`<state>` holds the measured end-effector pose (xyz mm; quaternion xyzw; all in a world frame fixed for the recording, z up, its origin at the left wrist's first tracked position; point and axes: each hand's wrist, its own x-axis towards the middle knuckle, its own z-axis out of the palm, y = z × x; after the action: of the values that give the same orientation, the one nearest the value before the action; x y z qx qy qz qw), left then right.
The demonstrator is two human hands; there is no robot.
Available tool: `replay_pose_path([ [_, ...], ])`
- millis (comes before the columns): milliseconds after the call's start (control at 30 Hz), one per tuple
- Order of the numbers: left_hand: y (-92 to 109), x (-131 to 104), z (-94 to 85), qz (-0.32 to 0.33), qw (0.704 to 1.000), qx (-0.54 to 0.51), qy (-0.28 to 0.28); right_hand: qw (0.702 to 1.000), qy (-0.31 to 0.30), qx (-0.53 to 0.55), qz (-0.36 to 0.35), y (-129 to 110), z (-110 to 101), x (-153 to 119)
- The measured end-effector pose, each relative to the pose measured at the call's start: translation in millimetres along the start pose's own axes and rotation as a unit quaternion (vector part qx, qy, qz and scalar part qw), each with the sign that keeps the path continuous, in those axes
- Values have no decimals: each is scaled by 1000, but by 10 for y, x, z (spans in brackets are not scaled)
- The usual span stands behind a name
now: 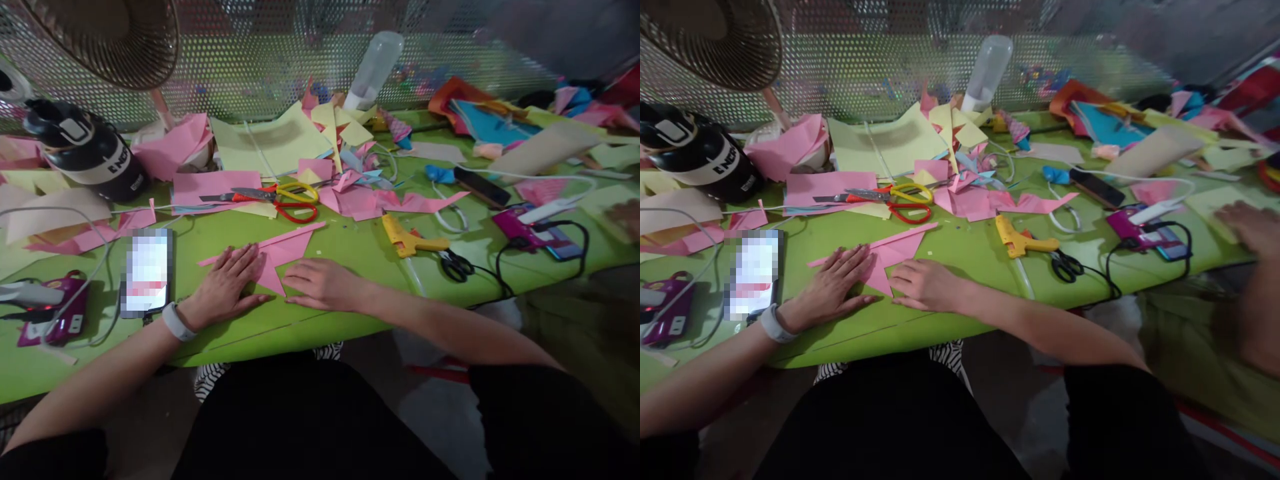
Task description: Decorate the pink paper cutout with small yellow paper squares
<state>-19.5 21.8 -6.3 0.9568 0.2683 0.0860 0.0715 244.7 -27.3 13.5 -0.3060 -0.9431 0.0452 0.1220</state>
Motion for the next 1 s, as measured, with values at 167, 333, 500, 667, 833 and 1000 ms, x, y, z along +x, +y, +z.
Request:
replay_pose_path([
  [167, -17, 10, -8, 8, 1000, 10, -12, 998, -4, -65, 11, 6, 20, 93],
  [333, -11, 26, -23, 9, 1000, 13, -12, 995, -9, -98, 12, 19, 38, 186],
  [500, 0, 30, -35, 9, 1000, 3, -20, 997, 8, -15, 71, 31, 85, 243],
  [667, -2, 18, -17, 9, 1000, 2, -10, 970, 41, 197, 139, 32, 77, 255],
  [833, -4, 17, -3, 12, 1000, 11, -9, 931, 56, 344, 108, 75, 68, 246],
  [1000, -8, 19, 18, 15, 1000, 19, 8, 917, 126, 345, 156, 83, 206, 295],
])
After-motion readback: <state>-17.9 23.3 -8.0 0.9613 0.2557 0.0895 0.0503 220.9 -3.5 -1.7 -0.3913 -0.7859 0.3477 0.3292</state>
